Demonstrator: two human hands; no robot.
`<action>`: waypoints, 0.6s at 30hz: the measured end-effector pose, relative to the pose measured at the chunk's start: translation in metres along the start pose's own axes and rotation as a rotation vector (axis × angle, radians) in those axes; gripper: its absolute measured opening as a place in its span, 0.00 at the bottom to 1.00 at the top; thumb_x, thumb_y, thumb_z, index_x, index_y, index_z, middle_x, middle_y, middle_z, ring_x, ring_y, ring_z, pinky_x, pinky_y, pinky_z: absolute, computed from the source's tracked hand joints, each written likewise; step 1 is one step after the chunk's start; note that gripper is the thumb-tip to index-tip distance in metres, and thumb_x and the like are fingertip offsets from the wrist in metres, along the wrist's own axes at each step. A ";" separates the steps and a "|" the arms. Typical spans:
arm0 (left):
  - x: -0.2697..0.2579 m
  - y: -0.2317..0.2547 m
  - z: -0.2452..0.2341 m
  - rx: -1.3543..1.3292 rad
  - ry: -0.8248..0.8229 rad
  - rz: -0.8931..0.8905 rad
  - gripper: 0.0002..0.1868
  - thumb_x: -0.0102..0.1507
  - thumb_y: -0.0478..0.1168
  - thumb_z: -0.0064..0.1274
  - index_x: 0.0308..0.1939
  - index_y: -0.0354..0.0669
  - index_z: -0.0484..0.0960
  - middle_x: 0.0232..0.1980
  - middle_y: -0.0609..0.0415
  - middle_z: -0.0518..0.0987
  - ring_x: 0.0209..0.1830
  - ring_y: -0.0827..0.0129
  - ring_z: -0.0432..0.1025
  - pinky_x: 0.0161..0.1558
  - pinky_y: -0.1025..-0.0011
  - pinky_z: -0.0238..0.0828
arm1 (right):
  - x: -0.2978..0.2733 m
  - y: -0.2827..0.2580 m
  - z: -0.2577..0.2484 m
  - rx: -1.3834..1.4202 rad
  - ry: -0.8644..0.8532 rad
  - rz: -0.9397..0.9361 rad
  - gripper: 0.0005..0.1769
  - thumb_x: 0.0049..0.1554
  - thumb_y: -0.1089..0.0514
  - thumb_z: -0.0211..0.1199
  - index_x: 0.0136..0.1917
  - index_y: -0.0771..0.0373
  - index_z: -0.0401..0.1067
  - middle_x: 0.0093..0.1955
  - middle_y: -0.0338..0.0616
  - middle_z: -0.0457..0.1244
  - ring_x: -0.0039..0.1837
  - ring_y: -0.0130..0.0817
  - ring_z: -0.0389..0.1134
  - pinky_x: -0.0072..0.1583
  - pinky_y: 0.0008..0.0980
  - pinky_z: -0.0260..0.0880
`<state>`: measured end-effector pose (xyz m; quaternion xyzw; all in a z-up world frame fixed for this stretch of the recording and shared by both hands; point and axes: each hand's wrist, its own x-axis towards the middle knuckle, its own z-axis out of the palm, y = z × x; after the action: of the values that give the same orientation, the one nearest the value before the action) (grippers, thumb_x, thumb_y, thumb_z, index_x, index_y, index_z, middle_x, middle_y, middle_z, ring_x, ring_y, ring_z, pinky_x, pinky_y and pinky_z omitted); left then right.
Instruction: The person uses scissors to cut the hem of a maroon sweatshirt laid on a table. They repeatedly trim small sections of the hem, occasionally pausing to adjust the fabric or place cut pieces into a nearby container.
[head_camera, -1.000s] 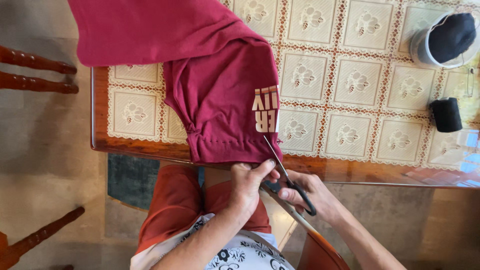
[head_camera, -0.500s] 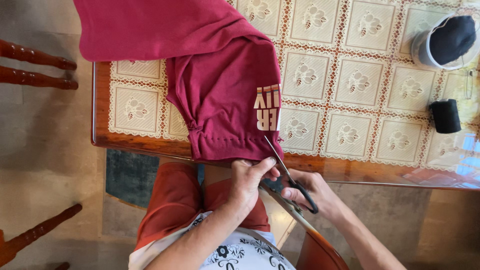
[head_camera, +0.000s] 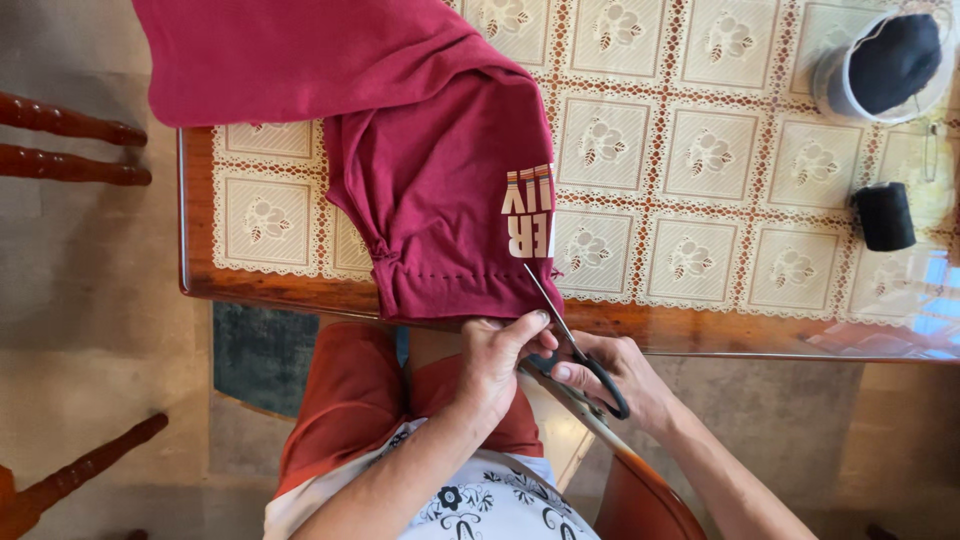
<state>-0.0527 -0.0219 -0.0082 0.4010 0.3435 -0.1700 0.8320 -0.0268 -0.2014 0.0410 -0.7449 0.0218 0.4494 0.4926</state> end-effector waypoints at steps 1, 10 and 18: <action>0.000 0.000 -0.001 0.000 -0.002 -0.002 0.06 0.60 0.35 0.60 0.32 0.34 0.84 0.28 0.51 0.83 0.25 0.70 0.77 0.32 0.73 0.75 | 0.000 -0.001 0.001 -0.002 0.001 0.001 0.32 0.51 0.33 0.65 0.55 0.60 0.79 0.28 0.37 0.61 0.32 0.23 0.59 0.34 0.30 0.60; 0.001 0.010 -0.001 0.029 -0.027 -0.055 0.08 0.61 0.37 0.61 0.32 0.33 0.85 0.28 0.49 0.83 0.25 0.69 0.77 0.32 0.74 0.74 | -0.001 -0.003 -0.002 0.015 0.002 0.023 0.33 0.49 0.31 0.67 0.53 0.61 0.80 0.32 0.36 0.65 0.36 0.23 0.63 0.37 0.31 0.65; 0.004 0.025 0.001 -0.056 0.029 -0.137 0.07 0.60 0.38 0.60 0.35 0.38 0.81 0.26 0.52 0.81 0.21 0.68 0.76 0.27 0.72 0.74 | -0.002 0.012 0.004 0.158 -0.051 0.122 0.36 0.47 0.33 0.70 0.52 0.67 0.76 0.35 0.38 0.62 0.37 0.28 0.63 0.38 0.32 0.64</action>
<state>-0.0361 -0.0074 0.0032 0.3555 0.3869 -0.2111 0.8242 -0.0360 -0.2053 0.0338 -0.6894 0.0900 0.4945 0.5216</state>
